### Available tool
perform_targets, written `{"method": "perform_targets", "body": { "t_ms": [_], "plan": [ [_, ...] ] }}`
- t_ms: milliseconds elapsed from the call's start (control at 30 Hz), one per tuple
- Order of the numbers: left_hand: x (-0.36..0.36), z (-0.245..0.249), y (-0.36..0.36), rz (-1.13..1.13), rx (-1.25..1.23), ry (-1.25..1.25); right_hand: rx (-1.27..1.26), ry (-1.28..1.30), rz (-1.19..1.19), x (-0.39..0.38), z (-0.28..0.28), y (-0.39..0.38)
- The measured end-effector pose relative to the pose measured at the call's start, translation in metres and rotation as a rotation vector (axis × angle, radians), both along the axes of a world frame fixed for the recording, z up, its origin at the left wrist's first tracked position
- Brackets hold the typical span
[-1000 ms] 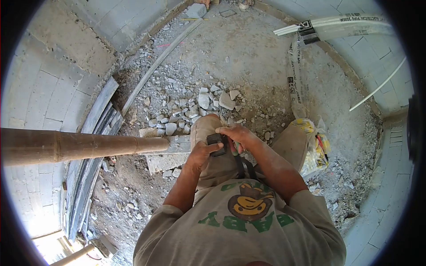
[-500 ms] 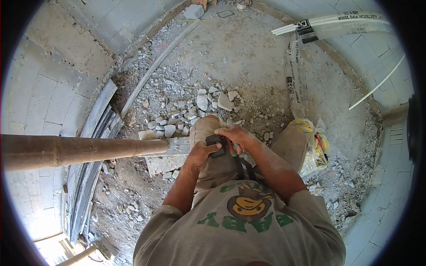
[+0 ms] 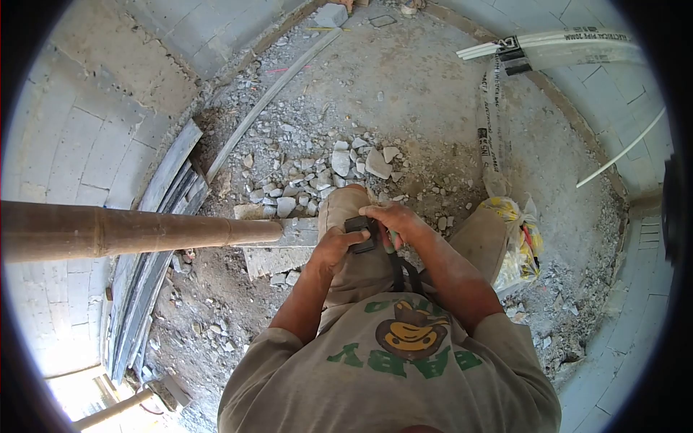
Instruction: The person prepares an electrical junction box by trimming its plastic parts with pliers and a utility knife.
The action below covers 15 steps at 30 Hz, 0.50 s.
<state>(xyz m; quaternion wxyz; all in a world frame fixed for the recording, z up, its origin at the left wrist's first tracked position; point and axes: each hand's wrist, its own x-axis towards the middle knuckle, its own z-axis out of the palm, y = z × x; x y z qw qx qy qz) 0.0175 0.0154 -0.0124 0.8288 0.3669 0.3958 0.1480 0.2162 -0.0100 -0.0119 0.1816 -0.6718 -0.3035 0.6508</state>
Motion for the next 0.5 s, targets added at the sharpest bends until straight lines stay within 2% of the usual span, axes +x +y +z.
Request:
{"method": "perform_targets", "body": {
  "t_ms": [67, 133, 300, 367, 500],
  "plan": [
    [0.001, 0.005, 0.001, -0.004, -0.051, -0.036, -0.015, -0.004, 0.013, -0.002, 0.000, -0.002],
    [0.002, 0.011, -0.003, 0.019, -0.032, -0.014, 0.061, -0.008, -0.074, -0.006, 0.008, -0.003],
    [-0.003, 0.018, -0.006, 0.076, -0.006, 0.052, 0.059, -0.005, -0.055, -0.005, -0.004, -0.005],
    [-0.006, 0.019, -0.006, 0.008, 0.045, 0.115, 0.069, -0.007, -0.052, -0.005, -0.003, -0.005],
    [-0.006, 0.001, -0.001, 0.026, 0.057, 0.115, 0.056, 0.053, -0.051, -0.004, 0.010, -0.005]
  ]
}}
